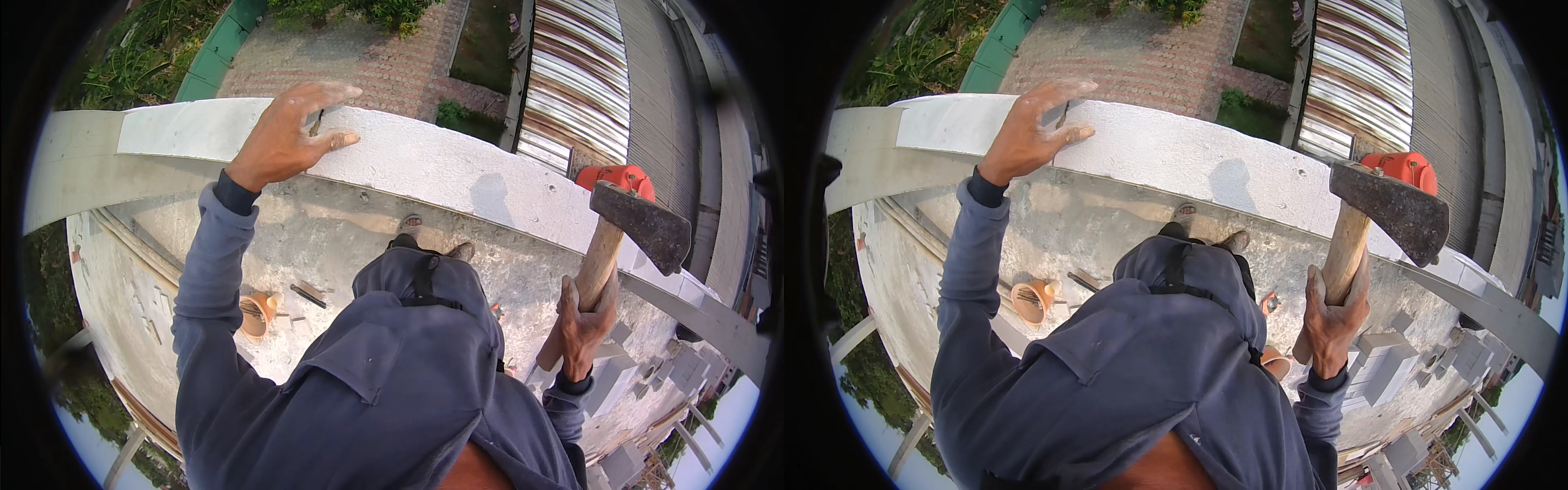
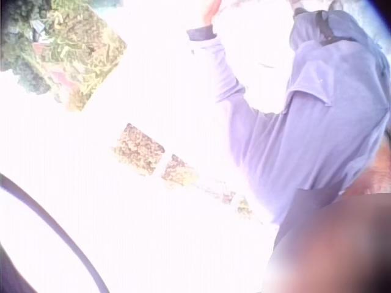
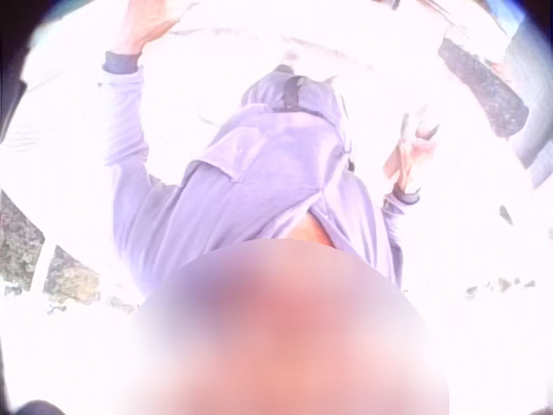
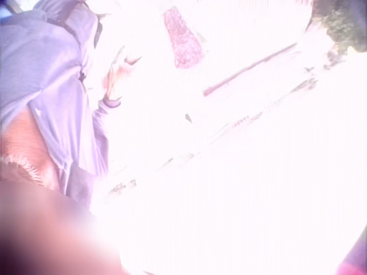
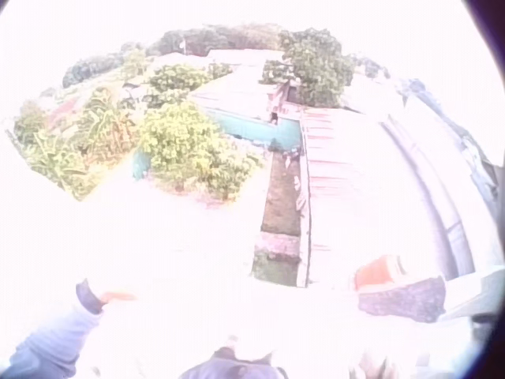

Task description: The person scoops mortar from a bucket with a trowel, spreads it onto a white rectangular tile, and places the tile onto a wall. The person then taps the tile with a hammer to secure it and continues applying mortar to adjacent sections.

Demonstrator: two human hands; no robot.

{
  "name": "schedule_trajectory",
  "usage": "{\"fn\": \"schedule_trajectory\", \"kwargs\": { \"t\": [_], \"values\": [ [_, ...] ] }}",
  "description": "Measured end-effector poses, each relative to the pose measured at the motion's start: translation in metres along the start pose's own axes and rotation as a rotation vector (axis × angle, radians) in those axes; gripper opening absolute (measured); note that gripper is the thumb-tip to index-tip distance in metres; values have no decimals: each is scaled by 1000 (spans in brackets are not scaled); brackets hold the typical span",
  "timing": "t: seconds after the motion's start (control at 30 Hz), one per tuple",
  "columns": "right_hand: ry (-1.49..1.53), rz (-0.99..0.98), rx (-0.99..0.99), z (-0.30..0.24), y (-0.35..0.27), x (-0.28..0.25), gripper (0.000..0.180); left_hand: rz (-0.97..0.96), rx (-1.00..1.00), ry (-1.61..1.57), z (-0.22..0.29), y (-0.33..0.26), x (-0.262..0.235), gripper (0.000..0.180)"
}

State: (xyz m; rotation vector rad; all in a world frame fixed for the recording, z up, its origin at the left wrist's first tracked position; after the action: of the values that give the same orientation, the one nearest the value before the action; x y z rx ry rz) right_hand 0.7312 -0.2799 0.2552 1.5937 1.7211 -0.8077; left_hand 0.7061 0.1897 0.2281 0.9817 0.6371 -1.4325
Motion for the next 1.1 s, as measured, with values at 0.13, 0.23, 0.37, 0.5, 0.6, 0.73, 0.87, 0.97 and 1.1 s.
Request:
{"fn": "schedule_trajectory", "kwargs": {
  "t": [0.13,0.23,0.37,0.5,0.6,0.73,0.87,0.97,1.1],
  "values": [
    [236,101,324,47,-19,-12,69,-89,124,86,63,-4,27,87],
    [248,208,373,62,-34,-7,64,-161,101,165,90,0,55,78],
    [169,230,517,82,-42,1,64,-83,38,215,91,4,79,62],
    [153,215,628,99,-41,5,71,-85,20,206,81,-1,92,60],
    [100,173,615,102,-38,11,62,-56,30,217,80,-2,91,59],
    [-85,189,552,98,-32,16,63,-93,0,204,80,-2,91,57],
    [94,116,677,100,-30,18,66,-68,4,205,79,-6,90,63],
    [14,37,680,99,-22,14,56,-84,0,221,81,-6,89,67],
    [-73,-59,506,94,-5,7,34,-77,41,267,95,14,89,67]
  ]
}}
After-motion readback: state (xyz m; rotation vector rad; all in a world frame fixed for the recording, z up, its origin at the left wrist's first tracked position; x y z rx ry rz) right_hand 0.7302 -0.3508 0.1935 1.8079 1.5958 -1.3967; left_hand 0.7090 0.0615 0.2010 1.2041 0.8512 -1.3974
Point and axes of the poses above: each hand's wrist, its own y-axis towards the middle knuckle, its own x-axis out of the palm, z = x × y, the point moved 5 cm from there along y, towards the middle knuckle, and after that the axes turned 9 degrees about x, right-handed, at the moved point
